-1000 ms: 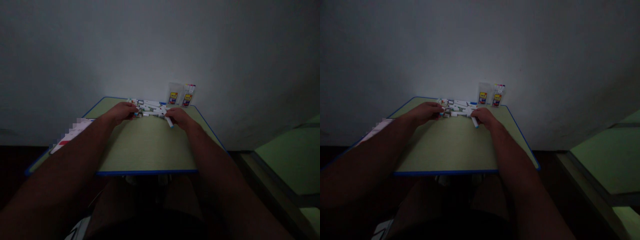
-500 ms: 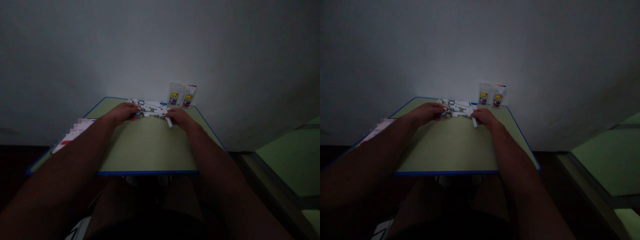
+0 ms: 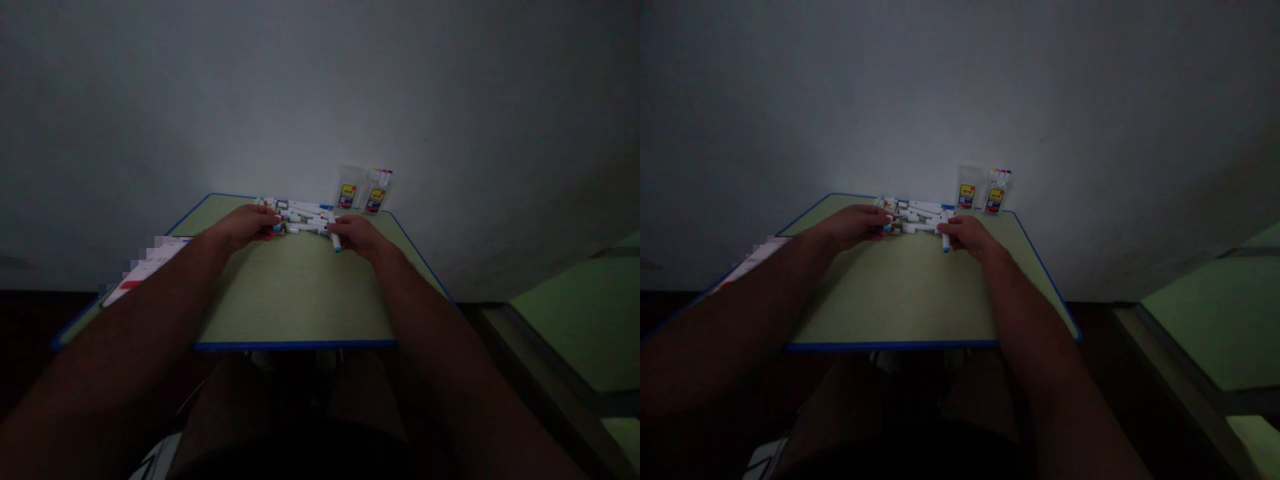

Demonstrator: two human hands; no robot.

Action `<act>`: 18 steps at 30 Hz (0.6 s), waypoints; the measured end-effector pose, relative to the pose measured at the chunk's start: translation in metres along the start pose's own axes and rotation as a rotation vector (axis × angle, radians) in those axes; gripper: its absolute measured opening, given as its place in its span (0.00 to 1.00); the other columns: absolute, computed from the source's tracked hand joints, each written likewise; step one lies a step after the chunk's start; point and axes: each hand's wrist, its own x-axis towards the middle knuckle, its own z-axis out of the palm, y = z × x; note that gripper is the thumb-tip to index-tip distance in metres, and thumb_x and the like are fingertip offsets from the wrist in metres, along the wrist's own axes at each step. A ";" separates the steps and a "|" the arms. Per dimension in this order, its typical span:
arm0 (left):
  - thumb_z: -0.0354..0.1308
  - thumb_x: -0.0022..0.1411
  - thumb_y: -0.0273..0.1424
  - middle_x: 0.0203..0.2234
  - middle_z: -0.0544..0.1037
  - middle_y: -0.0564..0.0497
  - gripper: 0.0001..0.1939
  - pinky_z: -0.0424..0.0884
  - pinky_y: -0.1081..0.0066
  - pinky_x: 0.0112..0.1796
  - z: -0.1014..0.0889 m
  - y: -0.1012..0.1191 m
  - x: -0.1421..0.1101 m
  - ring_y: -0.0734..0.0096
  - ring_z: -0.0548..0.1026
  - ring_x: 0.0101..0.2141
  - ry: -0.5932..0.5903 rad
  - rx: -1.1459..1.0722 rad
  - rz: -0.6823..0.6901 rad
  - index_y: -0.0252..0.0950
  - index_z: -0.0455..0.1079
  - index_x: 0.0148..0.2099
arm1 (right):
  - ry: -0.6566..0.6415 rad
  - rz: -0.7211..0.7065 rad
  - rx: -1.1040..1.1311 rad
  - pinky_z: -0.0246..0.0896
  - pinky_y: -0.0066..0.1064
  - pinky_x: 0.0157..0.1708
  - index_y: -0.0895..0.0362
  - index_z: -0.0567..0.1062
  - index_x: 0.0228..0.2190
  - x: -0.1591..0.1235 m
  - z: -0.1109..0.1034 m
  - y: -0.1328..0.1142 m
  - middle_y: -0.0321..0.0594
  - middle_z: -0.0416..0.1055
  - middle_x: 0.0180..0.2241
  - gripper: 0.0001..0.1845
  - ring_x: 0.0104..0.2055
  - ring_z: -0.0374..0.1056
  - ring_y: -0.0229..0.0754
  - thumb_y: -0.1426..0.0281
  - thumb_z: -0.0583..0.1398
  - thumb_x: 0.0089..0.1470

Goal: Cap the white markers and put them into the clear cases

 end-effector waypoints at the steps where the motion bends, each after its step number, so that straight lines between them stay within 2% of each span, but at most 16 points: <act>1: 0.69 0.50 0.28 0.24 0.76 0.51 0.06 0.68 0.73 0.25 0.000 0.000 0.000 0.76 0.71 0.22 -0.007 -0.007 -0.002 0.34 0.74 0.29 | -0.003 0.001 0.011 0.54 0.23 0.16 0.59 0.74 0.28 0.000 0.000 0.001 0.31 0.65 0.18 0.06 0.17 0.59 0.30 0.73 0.64 0.56; 6: 0.71 0.47 0.28 0.23 0.75 0.51 0.09 0.68 0.72 0.25 0.000 0.000 0.000 0.75 0.70 0.22 0.004 -0.016 0.011 0.33 0.74 0.29 | -0.006 0.001 0.042 0.55 0.24 0.15 0.58 0.73 0.28 0.002 -0.001 0.003 0.31 0.67 0.18 0.06 0.18 0.61 0.31 0.73 0.64 0.57; 12: 0.71 0.48 0.27 0.19 0.70 0.54 0.09 0.65 0.73 0.23 0.001 0.001 -0.001 0.77 0.67 0.21 0.038 -0.002 -0.002 0.33 0.72 0.27 | 0.001 0.003 0.035 0.55 0.24 0.15 0.58 0.72 0.27 0.001 -0.001 0.002 0.31 0.66 0.18 0.08 0.17 0.61 0.31 0.72 0.63 0.58; 18: 0.70 0.51 0.28 0.20 0.70 0.54 0.07 0.64 0.74 0.23 0.001 0.001 -0.001 0.78 0.66 0.21 0.031 0.017 -0.019 0.33 0.74 0.28 | 0.002 0.009 0.049 0.56 0.24 0.15 0.59 0.72 0.27 -0.001 0.000 0.000 0.32 0.67 0.20 0.07 0.18 0.62 0.31 0.72 0.63 0.58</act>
